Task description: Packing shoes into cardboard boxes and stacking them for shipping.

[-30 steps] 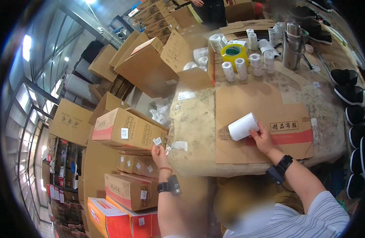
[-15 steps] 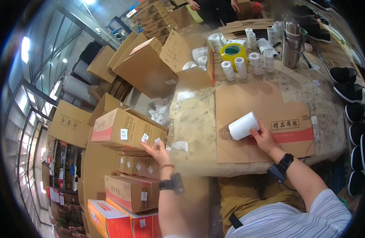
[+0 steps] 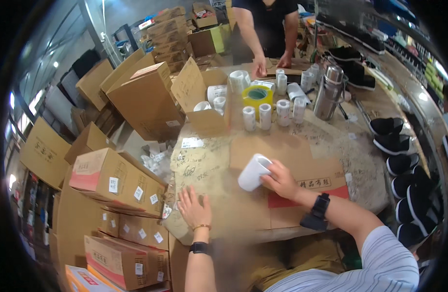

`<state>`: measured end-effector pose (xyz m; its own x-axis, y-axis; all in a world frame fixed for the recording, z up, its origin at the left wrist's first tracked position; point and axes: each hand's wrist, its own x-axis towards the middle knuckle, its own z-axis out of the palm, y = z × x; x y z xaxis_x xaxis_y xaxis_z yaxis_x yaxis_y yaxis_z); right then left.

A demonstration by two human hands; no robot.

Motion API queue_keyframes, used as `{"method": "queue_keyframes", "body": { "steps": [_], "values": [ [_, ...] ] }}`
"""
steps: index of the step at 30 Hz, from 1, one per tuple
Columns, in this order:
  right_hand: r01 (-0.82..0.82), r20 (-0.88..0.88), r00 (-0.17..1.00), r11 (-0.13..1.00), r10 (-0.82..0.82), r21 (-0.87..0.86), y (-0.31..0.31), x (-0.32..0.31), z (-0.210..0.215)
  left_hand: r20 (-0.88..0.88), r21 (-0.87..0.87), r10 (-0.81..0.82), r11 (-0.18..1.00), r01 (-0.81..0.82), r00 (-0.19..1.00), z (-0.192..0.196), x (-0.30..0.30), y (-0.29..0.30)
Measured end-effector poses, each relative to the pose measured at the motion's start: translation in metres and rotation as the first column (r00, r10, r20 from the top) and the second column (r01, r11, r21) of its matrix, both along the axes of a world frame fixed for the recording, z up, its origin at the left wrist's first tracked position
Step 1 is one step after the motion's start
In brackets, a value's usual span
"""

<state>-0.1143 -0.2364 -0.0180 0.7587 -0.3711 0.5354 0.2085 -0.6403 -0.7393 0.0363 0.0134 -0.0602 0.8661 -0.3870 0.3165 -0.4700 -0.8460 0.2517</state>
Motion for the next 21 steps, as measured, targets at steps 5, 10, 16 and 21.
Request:
{"method": "queue_keyframes", "body": {
  "steps": [5,10,16,21],
  "values": [
    [0.148,-0.04,0.978,0.822,-0.203,-0.549,-0.033,0.094,0.046,0.012,0.013,0.078,0.997,-0.078,0.997,0.001,0.0,0.004],
    [0.226,-0.086,0.908,0.653,-0.41,-0.723,-0.064,0.158,0.055,0.025,-0.056,0.076,0.996,-0.074,0.997,0.001,-0.001,-0.001],
    [0.283,-0.068,0.879,0.632,-0.472,-0.721,-0.076,0.164,0.041,0.008,-0.044,0.067,0.997,-0.066,0.998,0.006,-0.004,-0.003],
    [0.169,-0.22,0.92,0.834,-0.325,-0.525,-0.067,0.075,0.026,0.029,-0.031,0.051,0.998,-0.05,0.998,-0.001,-0.001,-0.004]
  ]
}}
